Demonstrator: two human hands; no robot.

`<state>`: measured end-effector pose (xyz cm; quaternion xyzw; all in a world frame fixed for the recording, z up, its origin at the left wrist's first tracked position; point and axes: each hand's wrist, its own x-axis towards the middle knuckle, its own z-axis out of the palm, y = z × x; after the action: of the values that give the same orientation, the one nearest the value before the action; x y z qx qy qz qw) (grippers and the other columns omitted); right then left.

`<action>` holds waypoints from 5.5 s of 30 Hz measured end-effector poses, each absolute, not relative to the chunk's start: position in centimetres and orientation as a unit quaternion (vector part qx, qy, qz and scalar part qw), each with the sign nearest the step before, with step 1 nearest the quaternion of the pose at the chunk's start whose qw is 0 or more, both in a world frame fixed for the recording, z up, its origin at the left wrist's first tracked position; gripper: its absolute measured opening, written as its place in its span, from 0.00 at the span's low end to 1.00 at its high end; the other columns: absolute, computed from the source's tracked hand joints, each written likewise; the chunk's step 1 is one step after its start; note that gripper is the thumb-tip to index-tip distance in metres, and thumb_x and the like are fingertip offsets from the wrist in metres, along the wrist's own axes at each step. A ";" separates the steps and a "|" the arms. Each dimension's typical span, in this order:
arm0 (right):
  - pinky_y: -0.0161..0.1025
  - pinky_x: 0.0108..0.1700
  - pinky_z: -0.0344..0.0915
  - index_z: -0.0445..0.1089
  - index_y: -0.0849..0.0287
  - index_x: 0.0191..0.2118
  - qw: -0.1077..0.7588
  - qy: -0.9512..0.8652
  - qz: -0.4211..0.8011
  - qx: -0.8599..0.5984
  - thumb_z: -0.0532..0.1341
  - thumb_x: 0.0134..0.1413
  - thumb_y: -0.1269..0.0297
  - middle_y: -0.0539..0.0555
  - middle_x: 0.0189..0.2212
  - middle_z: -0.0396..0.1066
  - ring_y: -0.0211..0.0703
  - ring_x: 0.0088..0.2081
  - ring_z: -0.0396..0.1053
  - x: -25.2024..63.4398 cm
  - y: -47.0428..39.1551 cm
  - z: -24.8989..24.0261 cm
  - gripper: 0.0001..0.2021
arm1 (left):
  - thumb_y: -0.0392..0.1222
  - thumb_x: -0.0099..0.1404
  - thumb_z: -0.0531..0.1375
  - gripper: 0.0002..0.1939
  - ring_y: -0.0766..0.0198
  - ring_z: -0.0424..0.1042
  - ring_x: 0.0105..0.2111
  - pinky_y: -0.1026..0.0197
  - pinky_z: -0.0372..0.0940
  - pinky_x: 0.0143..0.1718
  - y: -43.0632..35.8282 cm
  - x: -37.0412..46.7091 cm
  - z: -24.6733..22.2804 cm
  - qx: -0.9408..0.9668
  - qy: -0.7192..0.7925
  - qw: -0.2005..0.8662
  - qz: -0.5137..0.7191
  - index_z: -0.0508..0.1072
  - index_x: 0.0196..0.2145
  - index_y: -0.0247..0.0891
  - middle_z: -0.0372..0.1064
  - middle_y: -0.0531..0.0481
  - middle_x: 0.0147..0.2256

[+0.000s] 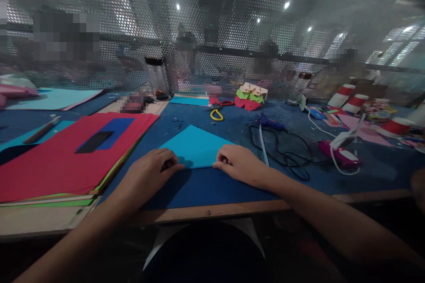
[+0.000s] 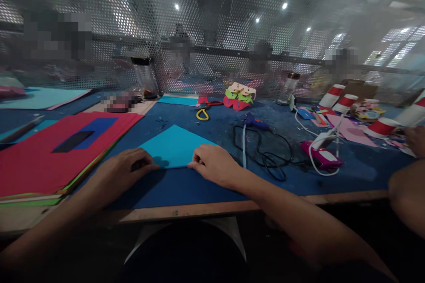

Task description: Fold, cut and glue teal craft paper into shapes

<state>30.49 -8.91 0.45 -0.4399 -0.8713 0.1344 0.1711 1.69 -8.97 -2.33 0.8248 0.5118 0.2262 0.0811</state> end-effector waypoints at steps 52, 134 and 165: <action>0.37 0.34 0.54 0.71 0.60 0.34 0.176 -0.861 0.154 -0.451 0.64 0.66 0.60 0.52 0.33 0.72 0.39 0.33 0.66 30.6 -8.8 0.0 0.10 | 0.53 0.67 0.58 0.13 0.50 0.74 0.36 0.52 0.66 0.37 -10.3 -0.8 -1.9 0.761 0.591 0.074 0.257 0.77 0.38 0.44 0.76 0.47 0.35; 0.36 0.33 0.52 0.71 0.59 0.33 0.157 -0.843 0.162 -0.488 0.65 0.63 0.58 0.50 0.32 0.74 0.38 0.32 0.67 30.0 -8.7 0.4 0.10 | 0.28 0.73 0.51 0.20 0.52 0.69 0.41 0.51 0.63 0.43 -10.9 5.9 -1.1 0.920 0.370 -0.088 0.090 0.76 0.52 0.44 0.72 0.46 0.41; 0.35 0.34 0.55 0.73 0.58 0.34 0.138 -0.833 0.171 -0.508 0.65 0.62 0.56 0.51 0.34 0.76 0.40 0.35 0.70 31.0 -9.0 1.3 0.11 | 0.41 0.75 0.54 0.16 0.49 0.70 0.45 0.50 0.70 0.43 -12.8 8.6 -1.8 0.910 0.394 -0.110 0.074 0.73 0.55 0.37 0.72 0.39 0.46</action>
<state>31.05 -9.01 1.26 -0.5083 -0.8329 0.1705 0.1376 8.60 -12.80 -1.75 0.9097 0.3937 0.0740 -0.1099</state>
